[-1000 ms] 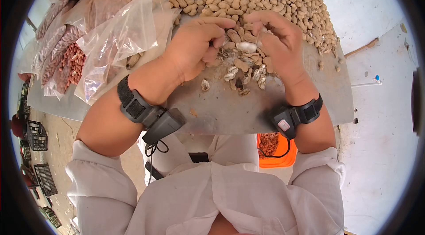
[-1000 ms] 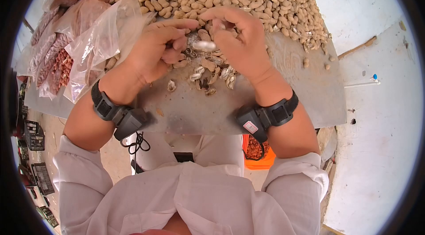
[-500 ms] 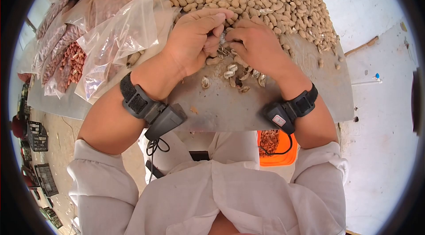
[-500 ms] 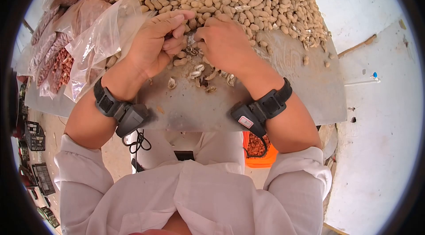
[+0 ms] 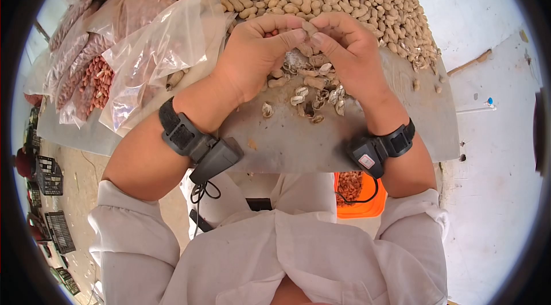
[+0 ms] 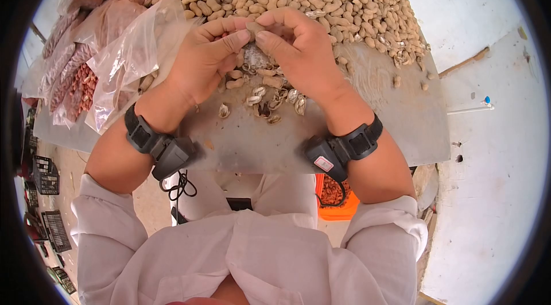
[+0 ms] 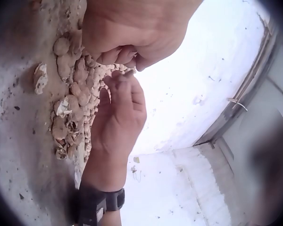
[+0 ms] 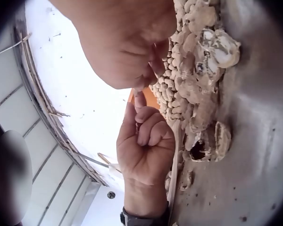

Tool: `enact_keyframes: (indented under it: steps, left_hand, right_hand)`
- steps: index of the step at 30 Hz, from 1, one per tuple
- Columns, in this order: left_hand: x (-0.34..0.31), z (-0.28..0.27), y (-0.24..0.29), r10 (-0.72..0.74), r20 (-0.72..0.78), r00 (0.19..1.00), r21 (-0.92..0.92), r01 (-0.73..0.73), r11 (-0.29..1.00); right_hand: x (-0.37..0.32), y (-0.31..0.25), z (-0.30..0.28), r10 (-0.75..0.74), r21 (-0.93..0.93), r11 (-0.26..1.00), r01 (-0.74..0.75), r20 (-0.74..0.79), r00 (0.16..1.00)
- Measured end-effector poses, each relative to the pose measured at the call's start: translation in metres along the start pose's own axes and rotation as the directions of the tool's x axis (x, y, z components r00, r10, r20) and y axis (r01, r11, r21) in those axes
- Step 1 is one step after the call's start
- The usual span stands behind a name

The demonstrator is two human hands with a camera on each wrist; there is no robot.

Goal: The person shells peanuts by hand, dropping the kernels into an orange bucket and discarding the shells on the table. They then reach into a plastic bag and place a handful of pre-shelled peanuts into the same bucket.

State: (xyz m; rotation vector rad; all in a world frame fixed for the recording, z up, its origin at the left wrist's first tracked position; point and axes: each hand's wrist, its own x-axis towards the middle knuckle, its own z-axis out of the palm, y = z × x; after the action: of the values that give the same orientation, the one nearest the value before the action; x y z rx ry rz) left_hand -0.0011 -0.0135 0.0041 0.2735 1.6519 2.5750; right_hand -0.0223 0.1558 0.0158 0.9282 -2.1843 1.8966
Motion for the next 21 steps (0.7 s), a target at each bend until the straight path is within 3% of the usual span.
enact_keyframes:
  steps: [5, 12, 21]
  left_hand:
    - [-0.002, 0.0, -0.005, 0.192, 0.042, 0.981, 0.155, -0.196, 0.968]
    - [-0.001, -0.003, -0.005, 0.251, 0.09, 0.964, 0.274, -0.266, 0.924]
    - [0.0, -0.006, -0.01, 0.25, 0.132, 0.959, 0.236, -0.276, 0.932]
  right_hand:
    - [-0.001, -0.001, -0.002, 0.009, 0.023, 1.0, -0.009, 0.025, 1.0]
    - [-0.005, -0.013, 0.002, 0.117, 0.005, 0.993, -0.118, 0.046, 0.992]
    - [-0.006, -0.003, 0.007, 0.053, -0.059, 0.997, -0.05, 0.047, 0.998]
